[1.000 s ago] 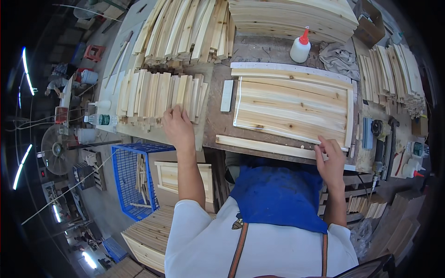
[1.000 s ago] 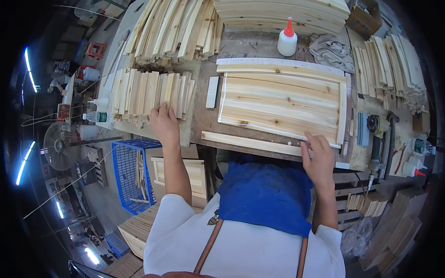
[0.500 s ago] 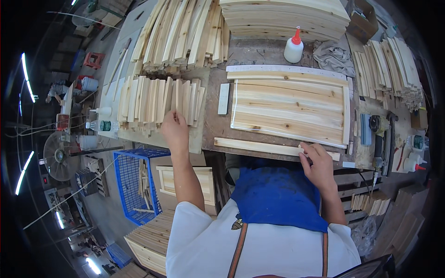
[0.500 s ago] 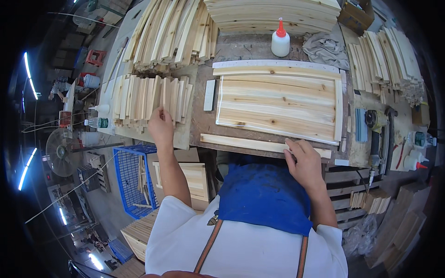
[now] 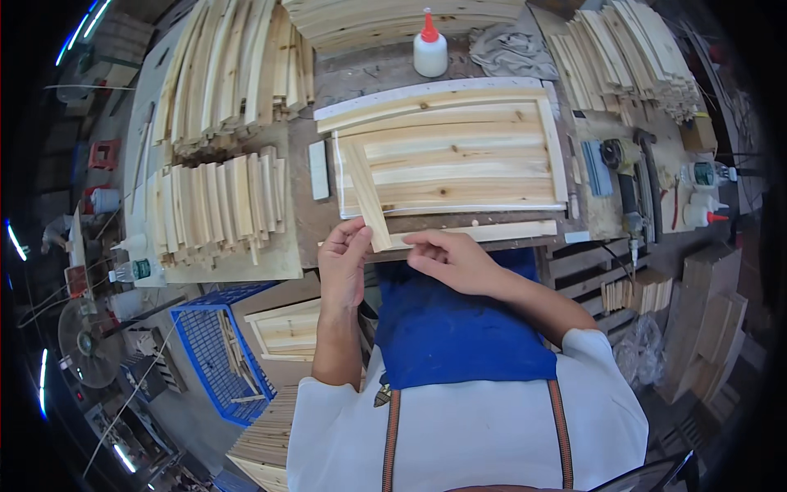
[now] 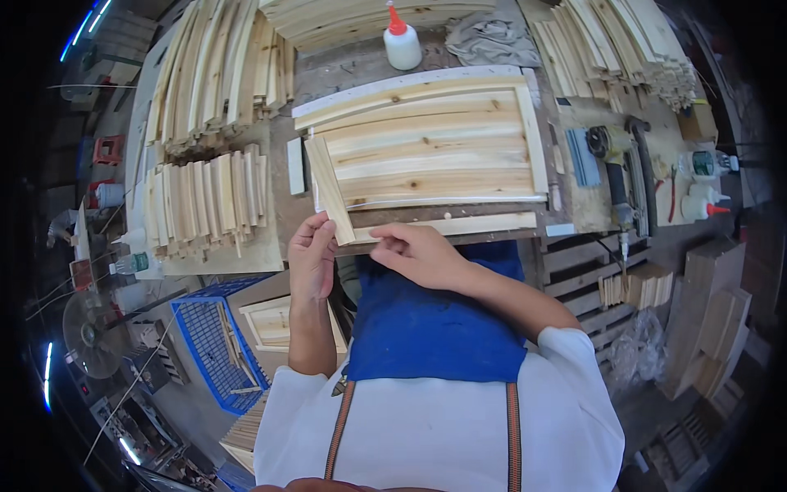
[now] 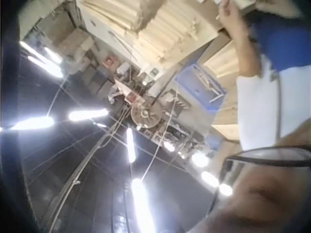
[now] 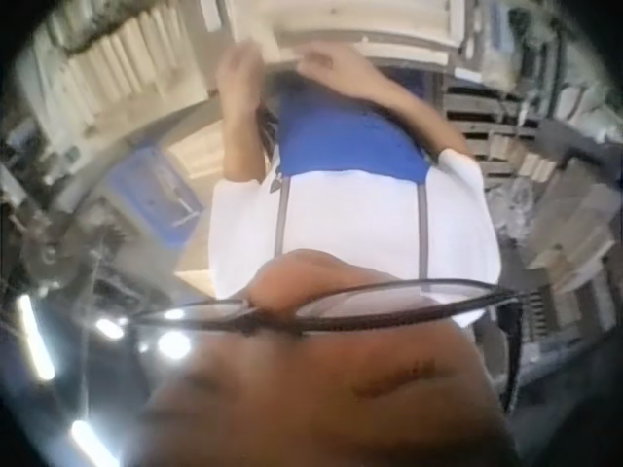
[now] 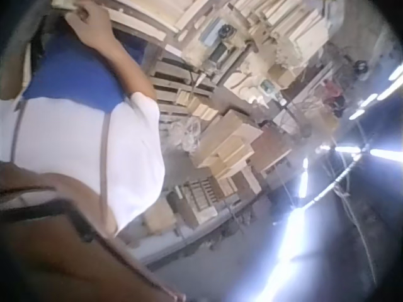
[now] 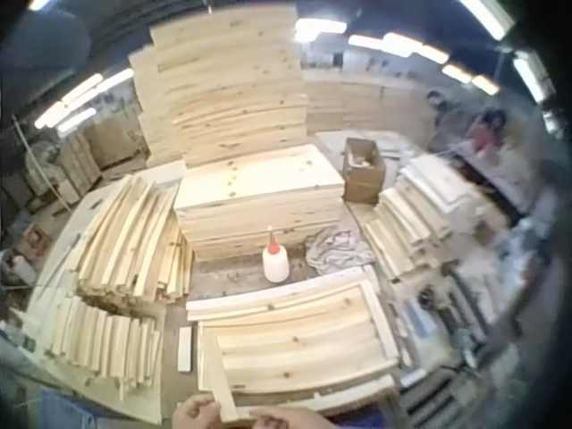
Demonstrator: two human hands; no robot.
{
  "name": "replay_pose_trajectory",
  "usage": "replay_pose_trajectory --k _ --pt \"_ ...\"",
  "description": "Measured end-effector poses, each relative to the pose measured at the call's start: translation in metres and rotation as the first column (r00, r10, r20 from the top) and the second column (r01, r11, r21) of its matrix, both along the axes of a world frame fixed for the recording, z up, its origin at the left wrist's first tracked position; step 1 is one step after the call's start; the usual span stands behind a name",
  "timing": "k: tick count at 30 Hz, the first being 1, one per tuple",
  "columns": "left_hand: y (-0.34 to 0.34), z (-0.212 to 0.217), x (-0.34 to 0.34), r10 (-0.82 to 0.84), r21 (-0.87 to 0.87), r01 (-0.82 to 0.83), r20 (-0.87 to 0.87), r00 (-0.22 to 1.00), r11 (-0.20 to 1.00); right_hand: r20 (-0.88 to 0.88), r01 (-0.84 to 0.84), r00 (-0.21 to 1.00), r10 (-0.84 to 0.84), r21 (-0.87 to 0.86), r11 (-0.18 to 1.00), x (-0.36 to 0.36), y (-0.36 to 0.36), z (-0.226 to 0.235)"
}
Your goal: Assembling wooden panels by applying glue and using a pneumatic nail gun to attach wooden strips.
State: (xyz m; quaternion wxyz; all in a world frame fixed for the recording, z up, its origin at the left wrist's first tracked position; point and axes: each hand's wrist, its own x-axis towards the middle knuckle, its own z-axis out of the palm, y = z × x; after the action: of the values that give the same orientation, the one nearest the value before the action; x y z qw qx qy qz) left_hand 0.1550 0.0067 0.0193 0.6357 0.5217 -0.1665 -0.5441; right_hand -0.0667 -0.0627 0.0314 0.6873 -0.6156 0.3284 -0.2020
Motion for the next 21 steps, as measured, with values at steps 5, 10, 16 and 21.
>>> replay_pose_trajectory --k 5,10,16,21 --pt "0.005 -0.008 -0.018 -0.061 0.042 0.059 0.067 0.996 0.997 0.048 -0.064 0.998 0.05 0.347 0.936 0.016 -0.008 0.001" --pt "-0.004 0.006 -0.022 -0.108 -0.044 0.101 -0.226 0.968 0.994 0.108 -0.214 0.977 0.186 0.409 0.887 0.011 -0.008 -0.003" --pt "-0.02 0.012 -0.022 0.003 -0.123 -0.006 -0.02 1.0 0.992 0.07 -0.128 0.991 0.11 0.342 0.931 0.009 0.007 -0.005" --pt "-0.046 0.025 0.012 -0.074 0.112 -0.069 0.908 0.412 0.991 -0.091 -0.104 0.991 0.097 -0.079 0.991 -0.019 0.017 -0.008"
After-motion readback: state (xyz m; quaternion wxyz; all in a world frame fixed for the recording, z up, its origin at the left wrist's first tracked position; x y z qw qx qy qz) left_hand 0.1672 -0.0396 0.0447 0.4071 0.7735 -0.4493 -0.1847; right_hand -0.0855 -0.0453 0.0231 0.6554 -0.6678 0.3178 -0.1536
